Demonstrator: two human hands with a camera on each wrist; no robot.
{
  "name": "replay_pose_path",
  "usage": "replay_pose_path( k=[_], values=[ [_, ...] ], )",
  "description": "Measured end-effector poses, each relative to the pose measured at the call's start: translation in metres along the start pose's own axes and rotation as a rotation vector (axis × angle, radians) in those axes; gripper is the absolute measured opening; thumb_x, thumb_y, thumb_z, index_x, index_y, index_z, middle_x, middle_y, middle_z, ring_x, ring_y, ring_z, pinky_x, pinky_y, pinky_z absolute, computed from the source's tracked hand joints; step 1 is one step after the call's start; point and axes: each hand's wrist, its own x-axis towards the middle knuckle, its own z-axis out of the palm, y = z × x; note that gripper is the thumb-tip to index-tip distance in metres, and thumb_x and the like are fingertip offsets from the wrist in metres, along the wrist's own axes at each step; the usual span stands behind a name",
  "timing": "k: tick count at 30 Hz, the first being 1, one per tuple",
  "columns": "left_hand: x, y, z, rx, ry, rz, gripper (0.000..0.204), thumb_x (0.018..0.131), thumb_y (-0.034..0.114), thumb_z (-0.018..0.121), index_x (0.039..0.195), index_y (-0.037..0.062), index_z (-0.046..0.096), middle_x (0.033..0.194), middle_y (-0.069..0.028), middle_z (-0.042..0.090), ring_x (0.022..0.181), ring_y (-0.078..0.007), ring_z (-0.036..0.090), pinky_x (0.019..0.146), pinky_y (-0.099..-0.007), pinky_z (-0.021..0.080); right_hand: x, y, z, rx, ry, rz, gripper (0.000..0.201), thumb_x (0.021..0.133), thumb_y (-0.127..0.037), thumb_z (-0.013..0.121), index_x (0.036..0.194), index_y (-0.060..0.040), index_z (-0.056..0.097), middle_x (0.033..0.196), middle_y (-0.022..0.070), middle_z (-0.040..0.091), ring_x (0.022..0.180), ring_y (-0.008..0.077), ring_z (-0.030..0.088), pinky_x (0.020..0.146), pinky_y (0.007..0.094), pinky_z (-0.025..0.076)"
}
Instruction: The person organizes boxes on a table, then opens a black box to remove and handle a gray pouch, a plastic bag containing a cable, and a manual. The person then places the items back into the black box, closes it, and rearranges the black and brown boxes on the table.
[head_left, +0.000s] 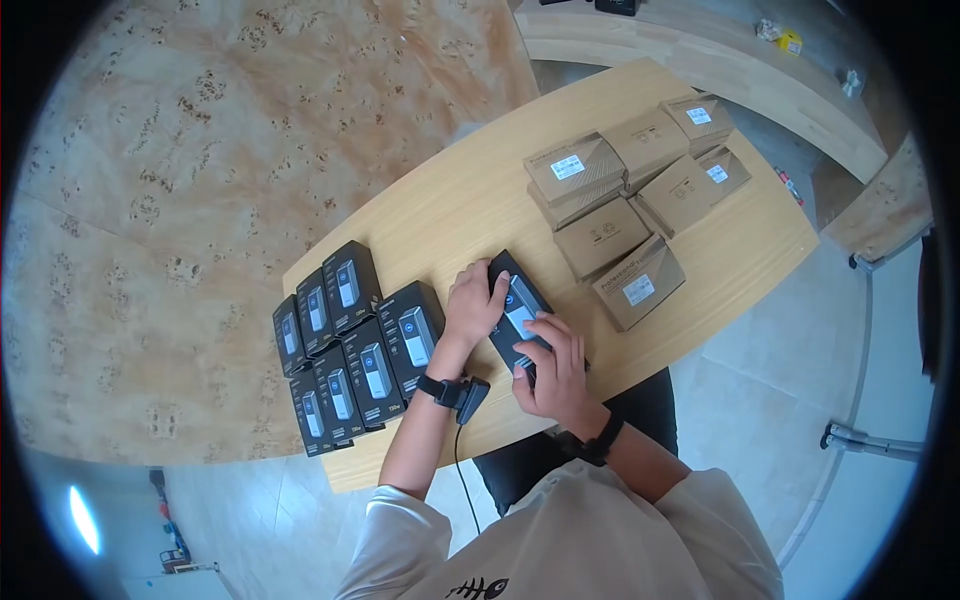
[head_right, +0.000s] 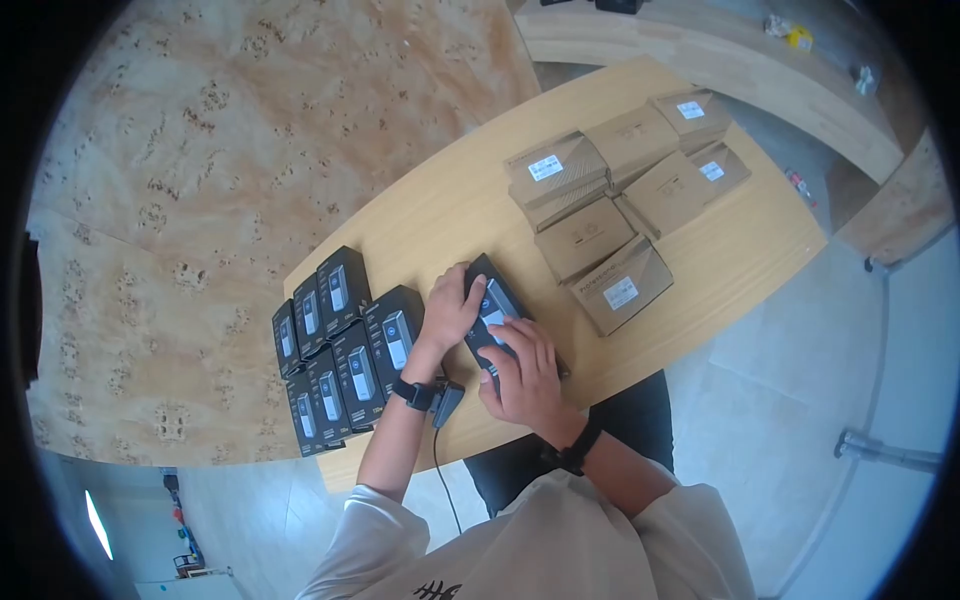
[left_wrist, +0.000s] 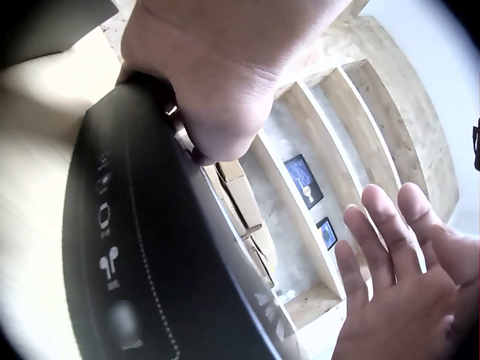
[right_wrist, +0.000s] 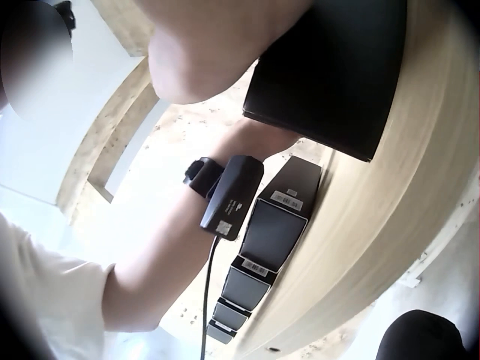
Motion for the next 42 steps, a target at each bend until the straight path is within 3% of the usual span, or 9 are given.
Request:
replay_pose_path(
  k=[8, 15, 17, 18, 19, 21, 25, 30, 42],
  values=[
    [-0.003, -0.001, -0.003, 0.01, 0.002, -0.029, 0.052, 0.106, 0.04, 0.056, 0.134, -0.0033, 0.057, 0.122, -0.0291, 0.067, 0.118, -0.047, 0.062, 0.103, -0.0525, 0.048, 0.022, 0.017, 0.029, 0.034, 0.047, -0.202, 0.017, 0.083, -0.012, 0.064, 0.1, -0.0092, 0.061, 0.108, 0.0108, 0.064, 0.102, 0.0325, 0.062, 0.094, 0.0522, 0.048],
    [-0.002, -0.003, -0.009, -0.025, -0.014, -0.066, 0.054, 0.105, 0.043, 0.059, 0.134, -0.0027, 0.057, 0.121, -0.0301, 0.067, 0.116, -0.0479, 0.063, 0.102, -0.0533, 0.049, 0.023, 0.018, 0.019, 0.122, 0.002, -0.181, 0.012, 0.084, -0.008, 0.062, 0.095, -0.0077, 0.06, 0.088, 0.0073, 0.064, 0.085, 0.029, 0.062, 0.081, 0.0457, 0.046],
    [-0.001, -0.006, -0.01, 0.033, -0.02, -0.027, 0.056, 0.105, 0.044, 0.06, 0.134, -0.0033, 0.057, 0.122, -0.0295, 0.067, 0.118, -0.0475, 0.062, 0.103, -0.0529, 0.048, 0.01, 0.02, 0.002, 0.312, 0.031, 0.124, 0.011, 0.084, -0.005, 0.063, 0.094, -0.009, 0.061, 0.091, 0.0095, 0.064, 0.084, 0.0303, 0.06, 0.08, 0.0451, 0.048],
    [0.0, -0.008, -0.009, 0.028, -0.02, -0.034, 0.056, 0.105, 0.044, 0.06, 0.134, -0.0033, 0.057, 0.122, -0.0295, 0.067, 0.118, -0.0475, 0.062, 0.103, -0.0529, 0.048, 0.003, 0.014, -0.011, 0.463, 0.095, 0.29, 0.004, 0.088, -0.003, 0.062, 0.089, -0.0066, 0.061, 0.08, 0.0106, 0.061, 0.073, 0.0307, 0.059, 0.069, 0.0425, 0.049],
    [0.002, -0.01, -0.009, 0.054, -0.006, 0.013, 0.055, 0.105, 0.044, 0.059, 0.134, -0.0032, 0.057, 0.122, -0.0289, 0.067, 0.119, -0.0465, 0.063, 0.104, -0.0526, 0.047, -0.01, 0.02, -0.023, 0.463, 0.084, 0.289, 0.004, 0.088, -0.003, 0.062, 0.089, -0.0066, 0.061, 0.08, 0.0106, 0.061, 0.073, 0.0307, 0.059, 0.069, 0.0425, 0.049],
    [0.001, -0.009, -0.007, 0.073, 0.003, 0.053, 0.055, 0.105, 0.043, 0.059, 0.134, -0.0031, 0.057, 0.123, -0.0282, 0.067, 0.119, -0.0455, 0.063, 0.105, -0.0522, 0.046, -0.033, 0.032, -0.047, 0.382, -0.329, 0.563, 0.009, 0.091, -0.01, 0.065, 0.084, -0.0057, 0.062, 0.072, 0.0132, 0.062, 0.064, 0.0331, 0.062, 0.06, 0.0424, 0.05],
    [0.004, 0.002, -0.004, 0.051, -0.07, -0.039, 0.051, 0.106, 0.038, 0.056, 0.137, -0.0018, 0.057, 0.127, -0.0258, 0.067, 0.124, -0.0415, 0.062, 0.104, -0.0518, 0.045, -0.045, 0.026, -0.042, 0.299, -0.506, 0.411, 0.013, 0.09, -0.016, 0.068, 0.082, -0.0063, 0.064, 0.067, 0.0139, 0.064, 0.06, 0.0357, 0.065, 0.058, 0.0453, 0.052],
    [-0.001, 0.004, 0.007, 0.197, 0.036, 0.008, 0.051, 0.107, 0.04, 0.053, 0.138, 0.0005, 0.057, 0.124, -0.0207, 0.067, 0.12, -0.0388, 0.062, 0.101, -0.0502, 0.044, -0.035, 0.032, -0.016, 0.189, -0.603, 0.242, 0.021, 0.085, -0.024, 0.072, 0.069, -0.0102, 0.069, 0.063, 0.0124, 0.066, 0.059, 0.0359, 0.067, 0.06, 0.0459, 0.054],
    [-0.005, 0.01, 0.017, 0.268, 0.099, 0.057, 0.048, 0.106, 0.037, 0.053, 0.137, 0.0008, 0.057, 0.121, -0.0188, 0.065, 0.115, -0.0365, 0.062, 0.099, -0.0492, 0.044, -0.039, 0.035, -0.009, 0.152, -0.631, 0.346, 0.026, 0.078, -0.026, 0.074, 0.057, -0.0105, 0.069, 0.058, 0.0132, 0.063, 0.056, 0.0359, 0.064, 0.059, 0.0443, 0.054]
  ],
)
